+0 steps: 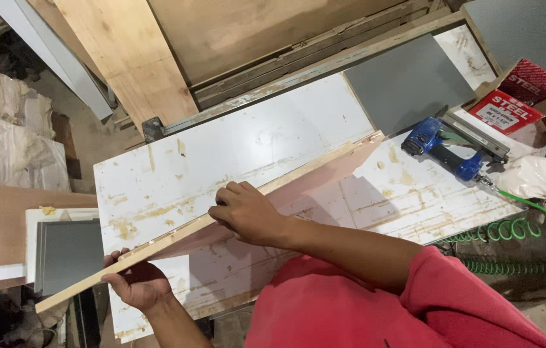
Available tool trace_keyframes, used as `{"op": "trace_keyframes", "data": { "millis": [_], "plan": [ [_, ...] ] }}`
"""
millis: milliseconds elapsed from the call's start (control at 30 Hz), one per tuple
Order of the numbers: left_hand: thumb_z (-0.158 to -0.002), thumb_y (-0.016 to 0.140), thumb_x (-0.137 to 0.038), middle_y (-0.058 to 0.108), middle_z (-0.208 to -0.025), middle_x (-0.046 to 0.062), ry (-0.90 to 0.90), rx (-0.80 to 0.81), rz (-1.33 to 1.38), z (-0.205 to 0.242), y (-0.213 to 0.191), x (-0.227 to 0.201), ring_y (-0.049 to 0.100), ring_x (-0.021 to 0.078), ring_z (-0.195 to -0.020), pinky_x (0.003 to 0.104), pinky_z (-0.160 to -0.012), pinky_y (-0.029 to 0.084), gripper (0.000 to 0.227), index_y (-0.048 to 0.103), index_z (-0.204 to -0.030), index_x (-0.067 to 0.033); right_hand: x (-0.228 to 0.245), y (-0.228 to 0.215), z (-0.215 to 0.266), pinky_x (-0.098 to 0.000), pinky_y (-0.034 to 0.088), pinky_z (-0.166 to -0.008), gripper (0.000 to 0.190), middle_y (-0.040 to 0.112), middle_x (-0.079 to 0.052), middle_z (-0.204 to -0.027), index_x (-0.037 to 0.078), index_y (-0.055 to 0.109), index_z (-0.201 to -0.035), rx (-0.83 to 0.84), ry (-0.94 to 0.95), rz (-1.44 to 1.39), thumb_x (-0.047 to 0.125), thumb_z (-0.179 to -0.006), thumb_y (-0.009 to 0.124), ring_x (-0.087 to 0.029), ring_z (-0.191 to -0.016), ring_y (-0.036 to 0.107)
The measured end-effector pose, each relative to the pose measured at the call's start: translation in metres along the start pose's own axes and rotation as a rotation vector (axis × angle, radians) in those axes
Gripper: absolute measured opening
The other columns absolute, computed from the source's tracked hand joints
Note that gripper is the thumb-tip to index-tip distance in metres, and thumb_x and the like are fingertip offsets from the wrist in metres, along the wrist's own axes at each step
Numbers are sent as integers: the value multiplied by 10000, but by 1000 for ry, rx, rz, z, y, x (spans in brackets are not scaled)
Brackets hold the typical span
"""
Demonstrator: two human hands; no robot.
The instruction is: The person assembles wooden frames by attaching thin wooden strips to rectangular boards. They use a pneumatic nail gun to secure the strips and a hand saw to trim excess wood. The person also wipes the boards with a cloth and flips them over to work on different sides.
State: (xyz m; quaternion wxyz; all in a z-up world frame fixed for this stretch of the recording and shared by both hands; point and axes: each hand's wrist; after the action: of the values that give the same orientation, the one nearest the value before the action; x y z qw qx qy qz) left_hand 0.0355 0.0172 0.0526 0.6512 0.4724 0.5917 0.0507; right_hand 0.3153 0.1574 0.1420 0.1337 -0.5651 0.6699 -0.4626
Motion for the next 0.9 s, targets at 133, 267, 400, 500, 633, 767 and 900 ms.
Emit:
{"op": "trace_keyframes", "data": {
  "millis": [133, 267, 400, 500, 633, 767, 900],
  "plan": [
    [-921, 742, -517, 608, -1164, -33, 1, -10, -26, 0, 8, -3, 607, 115, -1065, 262, -983, 507, 431, 647, -1191, -195, -1, 0, -2, -428, 412, -725, 41, 562, -99, -955, 122, 639, -896, 4, -3, 6, 105, -898, 676, -295, -861, 502],
    [-971, 703, -474, 644, -1192, -30, -6, 15, 9, -5, -4, 2, 643, 121, -1109, 275, -986, 538, 400, 651, -1237, -181, -1, 0, -3, -431, 395, -729, 62, 546, -92, -946, 128, 627, -904, 14, -1, 14, 100, -884, 679, -299, -861, 497],
    [-965, 701, -485, 651, -1190, -40, -2, -12, -13, -5, -3, 2, 651, 121, -1108, 279, -1003, 543, 408, 649, -1241, -189, -1, -1, -2, -425, 405, -735, 47, 574, -99, -983, 131, 664, -970, -32, 12, 20, 142, -930, 686, -296, -873, 514],
    [-956, 699, -498, 638, -1188, -37, 0, -39, -42, -4, 0, 2, 643, 124, -1101, 283, -997, 540, 428, 647, -1243, -184, -11, -13, 10, -511, 456, -832, 414, 601, -163, -1118, 109, 626, -1231, -58, 32, -67, 235, -874, 793, -329, -999, 568],
    [-957, 706, -497, 624, -1185, -43, -18, -35, -33, -7, -6, 3, 642, 128, -1106, 293, -976, 543, 422, 649, -1233, -183, -57, -65, 61, -480, 471, -939, 472, 657, -101, -1226, 191, 722, -1278, -212, 201, -35, 389, -866, 837, -306, -1096, 618],
    [-1011, 657, -453, 672, -1213, -9, -24, 43, 30, -9, -13, 3, 668, 140, -1102, 307, -989, 554, 398, 646, -1268, -150, -104, -148, 104, -509, 436, -939, 488, 672, -122, -1219, 184, 712, -1264, -74, 326, 169, 447, -862, 793, -319, -1123, 607],
    [-984, 676, -479, 654, -1168, -18, -38, 8, -19, -6, 4, -5, 651, 132, -1079, 276, -939, 551, 395, 672, -1221, -162, -123, -181, 121, -498, 477, -906, 326, 723, -59, -1147, 183, 750, -1150, 13, 335, 276, 315, -861, 820, -293, -1089, 670]
  ]
}}
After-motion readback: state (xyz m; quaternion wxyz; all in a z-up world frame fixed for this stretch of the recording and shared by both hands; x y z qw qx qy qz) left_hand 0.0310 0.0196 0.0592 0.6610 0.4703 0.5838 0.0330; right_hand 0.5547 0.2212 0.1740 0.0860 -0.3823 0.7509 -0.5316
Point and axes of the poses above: each hand's wrist, its own z-axis away from the middle knuckle, its own y-axis out of the palm, x = y × z
